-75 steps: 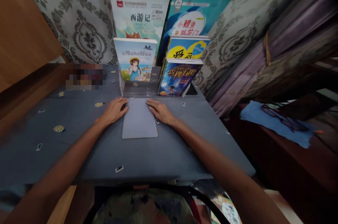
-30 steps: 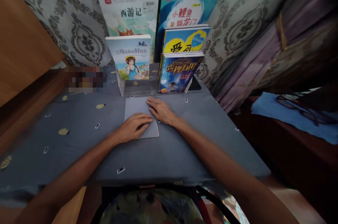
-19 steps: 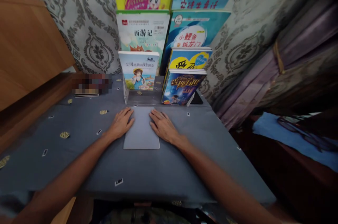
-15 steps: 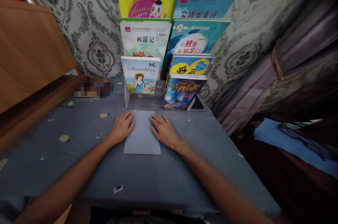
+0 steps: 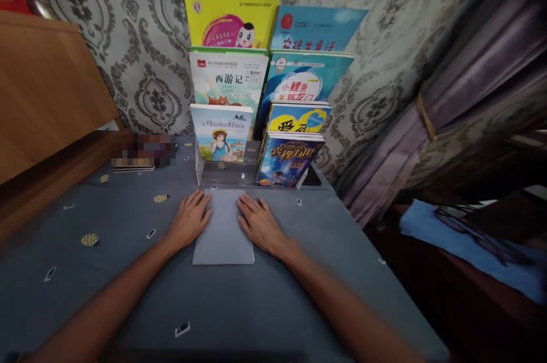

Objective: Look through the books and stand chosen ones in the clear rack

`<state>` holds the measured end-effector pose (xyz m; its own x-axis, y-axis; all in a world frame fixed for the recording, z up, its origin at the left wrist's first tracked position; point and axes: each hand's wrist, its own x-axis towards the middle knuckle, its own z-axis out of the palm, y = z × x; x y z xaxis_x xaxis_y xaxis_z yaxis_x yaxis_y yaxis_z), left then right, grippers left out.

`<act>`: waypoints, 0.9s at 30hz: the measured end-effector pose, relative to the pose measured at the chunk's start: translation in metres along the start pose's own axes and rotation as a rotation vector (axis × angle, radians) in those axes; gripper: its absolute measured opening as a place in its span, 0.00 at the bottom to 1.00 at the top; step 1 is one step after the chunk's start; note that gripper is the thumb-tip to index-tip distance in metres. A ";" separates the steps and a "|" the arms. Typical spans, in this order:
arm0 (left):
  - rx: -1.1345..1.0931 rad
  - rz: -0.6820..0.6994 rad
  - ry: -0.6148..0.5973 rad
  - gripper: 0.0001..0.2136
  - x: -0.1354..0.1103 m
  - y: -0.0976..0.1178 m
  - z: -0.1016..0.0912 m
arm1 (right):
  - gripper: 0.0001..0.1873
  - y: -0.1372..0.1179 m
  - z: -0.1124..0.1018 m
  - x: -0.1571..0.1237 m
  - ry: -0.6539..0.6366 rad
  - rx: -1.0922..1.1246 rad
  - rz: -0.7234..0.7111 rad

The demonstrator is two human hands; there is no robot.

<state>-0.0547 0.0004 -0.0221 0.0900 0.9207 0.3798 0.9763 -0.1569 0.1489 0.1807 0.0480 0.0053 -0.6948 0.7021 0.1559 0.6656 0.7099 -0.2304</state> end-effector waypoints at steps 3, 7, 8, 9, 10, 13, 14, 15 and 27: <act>-0.006 0.010 -0.015 0.20 0.000 0.000 -0.002 | 0.25 0.001 0.000 -0.001 0.010 -0.006 -0.012; -0.017 0.001 -0.012 0.20 0.000 -0.001 -0.001 | 0.25 -0.001 -0.001 -0.001 -0.002 -0.007 -0.004; -0.018 -0.002 -0.009 0.19 0.000 -0.001 0.000 | 0.25 -0.001 -0.002 -0.001 -0.004 -0.004 -0.004; -0.019 -0.001 -0.006 0.19 0.000 -0.002 0.001 | 0.25 -0.001 -0.002 -0.001 -0.005 -0.003 -0.006; -0.022 0.002 -0.003 0.19 0.000 -0.003 0.002 | 0.25 -0.001 -0.003 -0.001 -0.006 -0.002 -0.008; -0.035 0.011 0.011 0.19 0.000 -0.004 0.003 | 0.25 -0.001 -0.004 -0.002 -0.009 -0.005 -0.012; -0.037 0.011 0.015 0.19 0.000 -0.003 0.003 | 0.25 -0.001 -0.005 -0.002 -0.011 -0.005 -0.013; -0.036 0.010 0.015 0.19 0.000 -0.003 0.003 | 0.25 -0.001 -0.005 -0.002 -0.015 -0.003 -0.012; -0.018 -0.006 -0.036 0.19 0.001 0.002 -0.006 | 0.25 -0.007 -0.003 -0.017 0.003 0.012 -0.040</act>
<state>-0.0540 -0.0009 -0.0160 0.0919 0.9339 0.3456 0.9731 -0.1579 0.1678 0.1886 0.0313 0.0068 -0.7199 0.6733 0.1684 0.6341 0.7367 -0.2350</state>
